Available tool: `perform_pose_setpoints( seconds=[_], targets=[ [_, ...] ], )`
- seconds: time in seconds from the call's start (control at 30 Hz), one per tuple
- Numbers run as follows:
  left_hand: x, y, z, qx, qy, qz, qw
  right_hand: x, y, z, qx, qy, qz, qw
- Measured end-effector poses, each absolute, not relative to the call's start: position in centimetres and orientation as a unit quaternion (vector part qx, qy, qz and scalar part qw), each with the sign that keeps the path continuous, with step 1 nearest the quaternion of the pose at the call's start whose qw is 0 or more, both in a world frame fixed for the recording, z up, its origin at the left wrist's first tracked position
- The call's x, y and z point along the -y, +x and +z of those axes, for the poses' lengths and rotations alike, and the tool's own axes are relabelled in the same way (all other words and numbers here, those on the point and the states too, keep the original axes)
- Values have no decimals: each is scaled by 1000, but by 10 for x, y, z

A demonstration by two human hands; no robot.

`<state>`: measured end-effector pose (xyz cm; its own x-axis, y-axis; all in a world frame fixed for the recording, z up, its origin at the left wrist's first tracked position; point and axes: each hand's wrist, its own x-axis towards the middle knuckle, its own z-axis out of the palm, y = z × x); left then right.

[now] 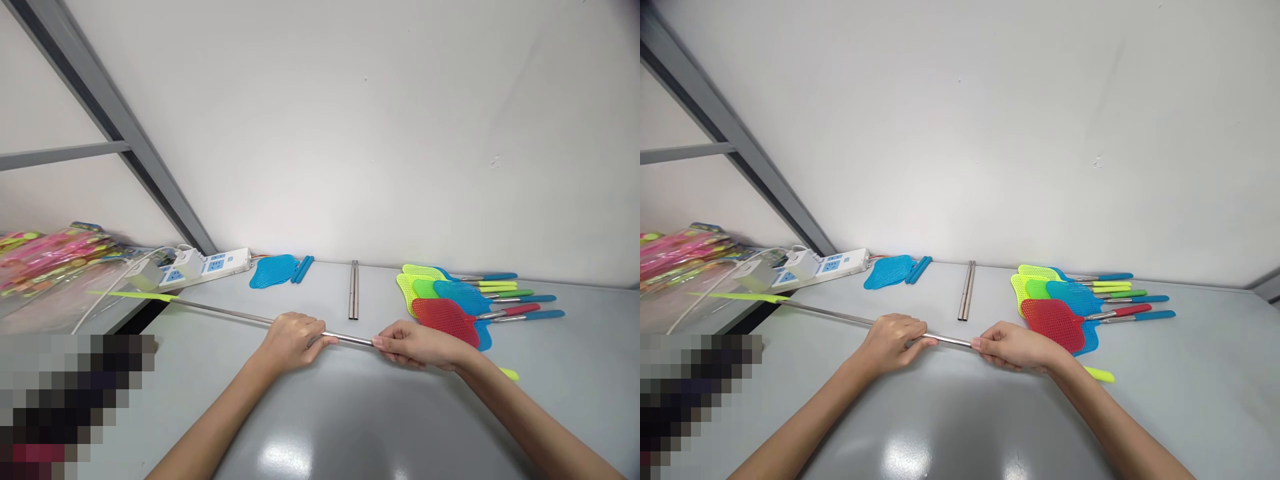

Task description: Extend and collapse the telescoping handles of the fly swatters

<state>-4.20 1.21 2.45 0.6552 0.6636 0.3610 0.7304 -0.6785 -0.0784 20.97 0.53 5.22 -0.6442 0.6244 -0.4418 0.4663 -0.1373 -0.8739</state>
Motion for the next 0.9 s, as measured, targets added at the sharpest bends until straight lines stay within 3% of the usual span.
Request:
perform_pose_setpoints(
  seconds=[0.57, 0.9],
  targets=[
    [-15, -47, 26, 378, -901, -171, 130, -6, 211, 49, 640, -414, 644, 71],
    [-12, -40, 27, 409, -898, -141, 83, -14, 213, 42, 618, -408, 670, 54]
  ],
)
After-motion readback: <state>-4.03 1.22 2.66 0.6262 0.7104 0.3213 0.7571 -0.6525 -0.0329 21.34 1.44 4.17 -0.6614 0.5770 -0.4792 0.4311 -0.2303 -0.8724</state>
